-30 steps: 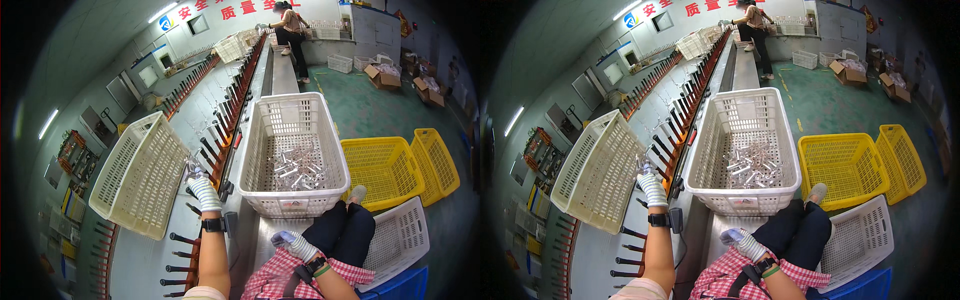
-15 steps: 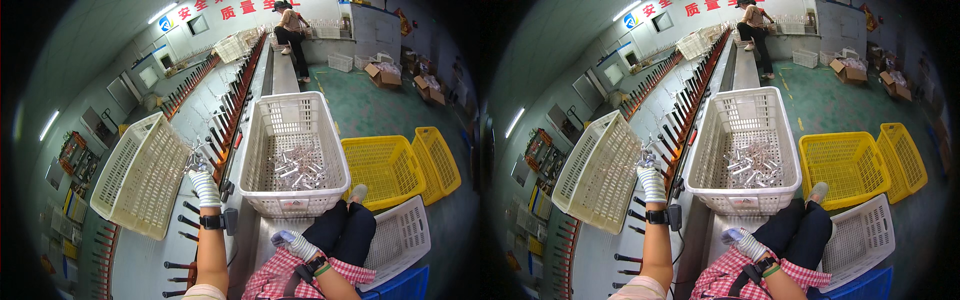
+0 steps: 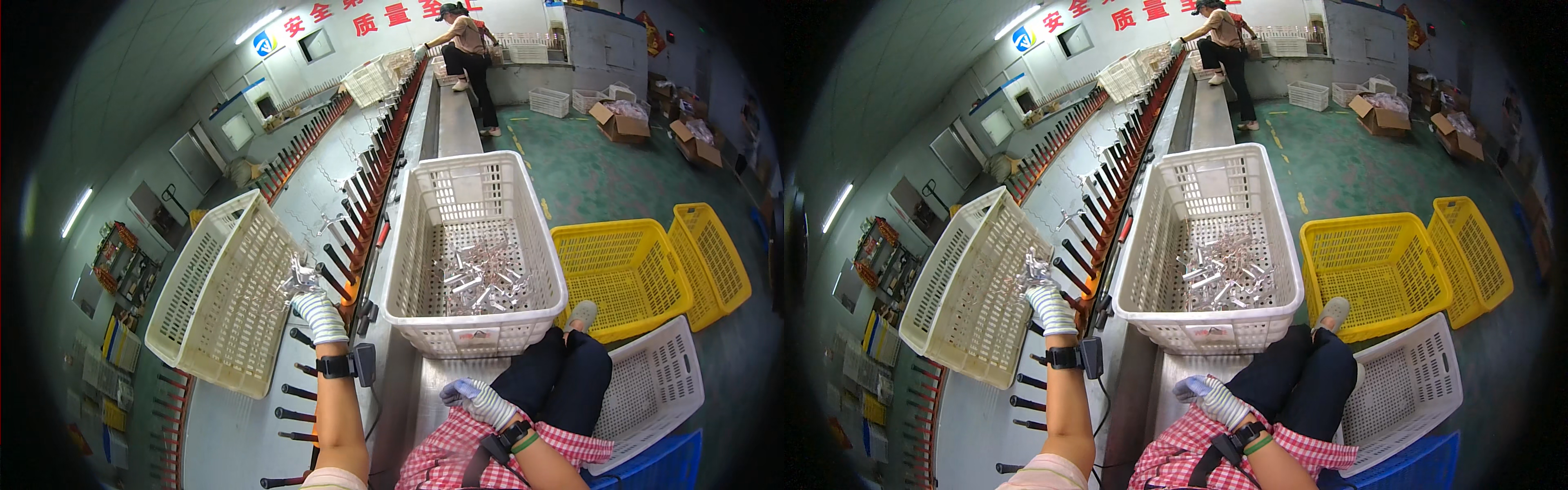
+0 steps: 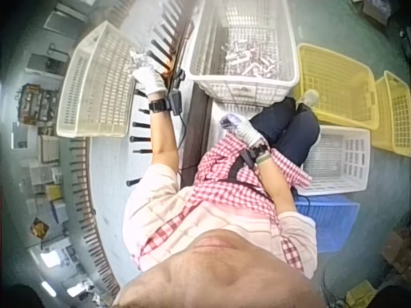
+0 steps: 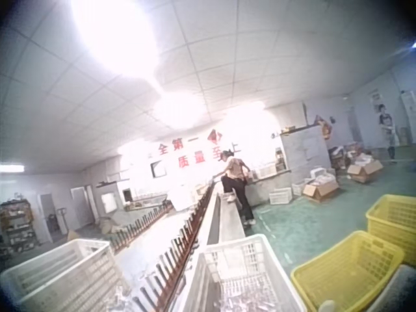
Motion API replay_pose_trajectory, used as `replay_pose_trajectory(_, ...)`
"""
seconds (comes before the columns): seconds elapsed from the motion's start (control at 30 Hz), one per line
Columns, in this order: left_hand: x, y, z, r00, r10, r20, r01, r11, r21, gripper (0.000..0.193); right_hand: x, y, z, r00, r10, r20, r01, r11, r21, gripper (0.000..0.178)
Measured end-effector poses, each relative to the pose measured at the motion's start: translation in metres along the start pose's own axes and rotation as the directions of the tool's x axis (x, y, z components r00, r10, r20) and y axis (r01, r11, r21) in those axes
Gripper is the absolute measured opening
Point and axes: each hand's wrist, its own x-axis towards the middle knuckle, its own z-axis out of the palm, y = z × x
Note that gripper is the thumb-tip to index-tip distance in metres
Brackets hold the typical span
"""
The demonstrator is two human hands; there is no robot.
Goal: Sorting and placing metal components into plastic baskets in a factory setting.
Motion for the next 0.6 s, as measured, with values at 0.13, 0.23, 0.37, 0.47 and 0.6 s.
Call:
replay_pose_trajectory(0.13, -0.04, 0.034, 0.04, 0.871, 0.448, 0.203, -0.485, 0.713, 0.506, 0.026, 0.0, -0.004, 0.008, 1.0, 0.024, 0.009, -0.024, 1.0, 0.011, 0.034)
replay_pose_trajectory(0.23, -0.015, 0.019, 0.027, 0.988, 0.147, 0.05, -0.149, 0.804, 0.576, 0.021, 0.001, 0.005, 0.011, 0.999, 0.023, 0.027, -0.023, 0.999, 0.023, 0.034)
replay_pose_trajectory(0.37, 0.008, -0.02, 0.017, 0.97, 0.238, 0.043, -0.229, 0.848, 0.479, 0.02, -0.001, 0.004, 0.002, 1.0, 0.007, 0.008, -0.007, 1.0, -0.005, 0.036)
replay_pose_trajectory(0.47, 0.003, -0.042, 0.024, 0.995, 0.067, 0.076, -0.095, 0.873, 0.478, 0.016, -0.006, -0.006, -0.01, 0.999, -0.013, -0.034, 0.013, 1.0, -0.012, 0.035)
replay_pose_trajectory(0.6, 0.089, -0.017, -0.098, 0.947, 0.264, 0.184, -0.273, 0.962, 0.024, 0.013, 0.004, 0.012, 0.036, 0.992, 0.074, 0.104, -0.071, 0.997, -0.03, 0.035)
